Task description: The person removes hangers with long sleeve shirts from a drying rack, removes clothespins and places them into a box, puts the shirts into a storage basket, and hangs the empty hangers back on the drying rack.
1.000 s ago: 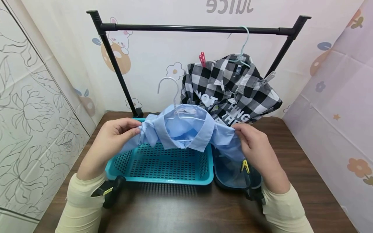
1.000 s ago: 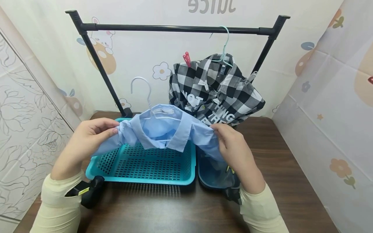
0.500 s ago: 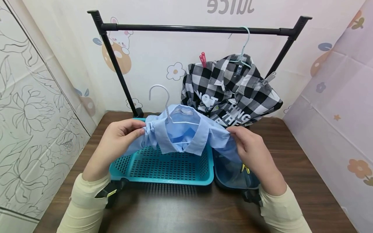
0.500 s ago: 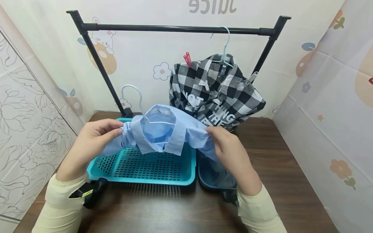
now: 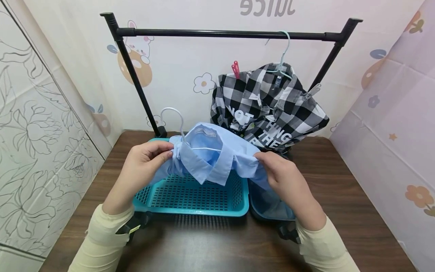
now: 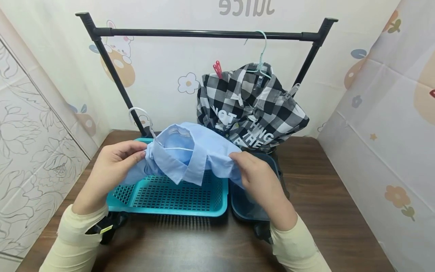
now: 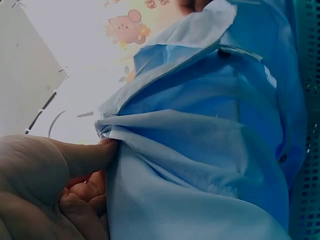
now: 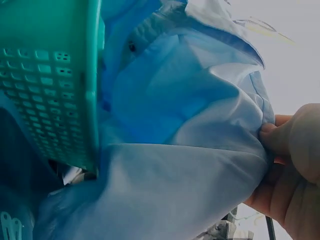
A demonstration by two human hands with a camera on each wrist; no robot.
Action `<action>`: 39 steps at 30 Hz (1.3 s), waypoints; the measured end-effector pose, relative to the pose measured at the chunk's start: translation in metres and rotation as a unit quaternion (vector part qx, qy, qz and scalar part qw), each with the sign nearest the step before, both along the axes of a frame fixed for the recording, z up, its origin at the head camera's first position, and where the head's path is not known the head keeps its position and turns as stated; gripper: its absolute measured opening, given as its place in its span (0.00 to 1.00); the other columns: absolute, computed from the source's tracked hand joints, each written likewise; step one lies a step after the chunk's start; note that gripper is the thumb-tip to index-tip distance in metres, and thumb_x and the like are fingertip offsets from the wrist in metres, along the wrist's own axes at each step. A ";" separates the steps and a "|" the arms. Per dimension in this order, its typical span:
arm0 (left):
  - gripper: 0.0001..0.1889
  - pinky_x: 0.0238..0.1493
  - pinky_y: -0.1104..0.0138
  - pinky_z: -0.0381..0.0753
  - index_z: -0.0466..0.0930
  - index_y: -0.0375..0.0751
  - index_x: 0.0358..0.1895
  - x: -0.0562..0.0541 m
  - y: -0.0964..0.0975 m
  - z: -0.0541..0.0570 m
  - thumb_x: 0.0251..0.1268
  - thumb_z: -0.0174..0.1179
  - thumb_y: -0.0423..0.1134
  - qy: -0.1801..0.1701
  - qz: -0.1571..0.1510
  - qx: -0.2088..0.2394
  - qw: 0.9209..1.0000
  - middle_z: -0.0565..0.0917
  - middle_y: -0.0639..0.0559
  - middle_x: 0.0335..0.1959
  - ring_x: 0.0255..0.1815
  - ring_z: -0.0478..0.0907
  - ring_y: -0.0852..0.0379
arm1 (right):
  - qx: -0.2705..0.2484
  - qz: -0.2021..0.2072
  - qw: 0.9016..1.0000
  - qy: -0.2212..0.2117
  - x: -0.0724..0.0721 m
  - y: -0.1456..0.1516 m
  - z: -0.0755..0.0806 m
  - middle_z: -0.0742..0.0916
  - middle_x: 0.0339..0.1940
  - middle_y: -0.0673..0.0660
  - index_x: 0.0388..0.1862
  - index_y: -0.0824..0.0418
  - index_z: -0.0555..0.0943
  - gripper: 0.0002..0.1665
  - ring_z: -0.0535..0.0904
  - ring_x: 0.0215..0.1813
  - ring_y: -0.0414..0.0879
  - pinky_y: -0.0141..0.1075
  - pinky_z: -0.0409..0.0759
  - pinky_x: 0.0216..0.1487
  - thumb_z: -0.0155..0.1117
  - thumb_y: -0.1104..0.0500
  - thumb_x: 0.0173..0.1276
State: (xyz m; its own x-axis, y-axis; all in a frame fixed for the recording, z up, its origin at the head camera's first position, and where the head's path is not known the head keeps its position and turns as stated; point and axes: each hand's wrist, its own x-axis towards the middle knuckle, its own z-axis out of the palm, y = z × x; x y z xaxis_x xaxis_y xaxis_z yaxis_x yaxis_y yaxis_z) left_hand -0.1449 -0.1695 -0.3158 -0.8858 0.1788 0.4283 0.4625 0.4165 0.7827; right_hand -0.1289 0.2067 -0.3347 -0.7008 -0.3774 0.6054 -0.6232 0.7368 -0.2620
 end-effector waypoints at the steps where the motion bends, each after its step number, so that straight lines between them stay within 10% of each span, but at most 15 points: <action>1: 0.07 0.38 0.76 0.83 0.89 0.39 0.48 0.000 0.001 -0.001 0.70 0.66 0.31 0.003 -0.002 0.001 1.000 0.89 0.48 0.41 0.37 0.82 0.62 | 0.003 0.003 1.000 0.003 0.000 -0.001 -0.001 0.89 0.50 0.58 0.55 0.61 0.83 0.20 0.87 0.48 0.52 0.50 0.86 0.50 0.64 0.76 0.68; 27: 0.08 0.39 0.75 0.84 0.89 0.38 0.47 0.004 0.000 0.002 0.68 0.66 0.29 0.012 -0.023 -0.009 1.000 0.89 0.48 0.42 0.37 0.82 0.61 | 0.014 -0.007 1.000 0.007 0.005 0.004 0.007 0.88 0.55 0.53 0.62 0.55 0.83 0.21 0.83 0.42 0.42 0.40 0.85 0.39 0.68 0.64 0.70; 30: 0.08 0.38 0.74 0.84 0.89 0.38 0.47 0.004 0.000 0.002 0.68 0.66 0.29 0.013 -0.026 -0.008 1.000 0.89 0.48 0.41 0.37 0.82 0.61 | 0.002 -0.007 1.000 0.015 0.007 0.004 0.010 0.87 0.58 0.52 0.62 0.55 0.83 0.22 0.84 0.49 0.43 0.36 0.85 0.50 0.69 0.62 0.70; 35: 0.08 0.39 0.74 0.84 0.89 0.38 0.47 0.004 0.000 0.002 0.68 0.66 0.29 0.013 -0.024 -0.009 1.000 0.89 0.48 0.41 0.37 0.82 0.61 | -0.044 0.076 0.991 0.096 0.012 -0.005 0.017 0.87 0.58 0.58 0.57 0.62 0.85 0.16 0.82 0.59 0.53 0.31 0.71 0.71 0.64 0.61 0.73; 39: 0.08 0.38 0.75 0.83 0.89 0.39 0.47 0.005 0.000 0.002 0.69 0.66 0.30 0.014 -0.016 -0.011 1.000 0.89 0.48 0.41 0.37 0.82 0.61 | -0.050 0.194 0.963 0.182 0.016 -0.018 0.022 0.87 0.54 0.64 0.52 0.69 0.85 0.15 0.83 0.56 0.59 0.37 0.73 0.70 0.58 0.61 0.78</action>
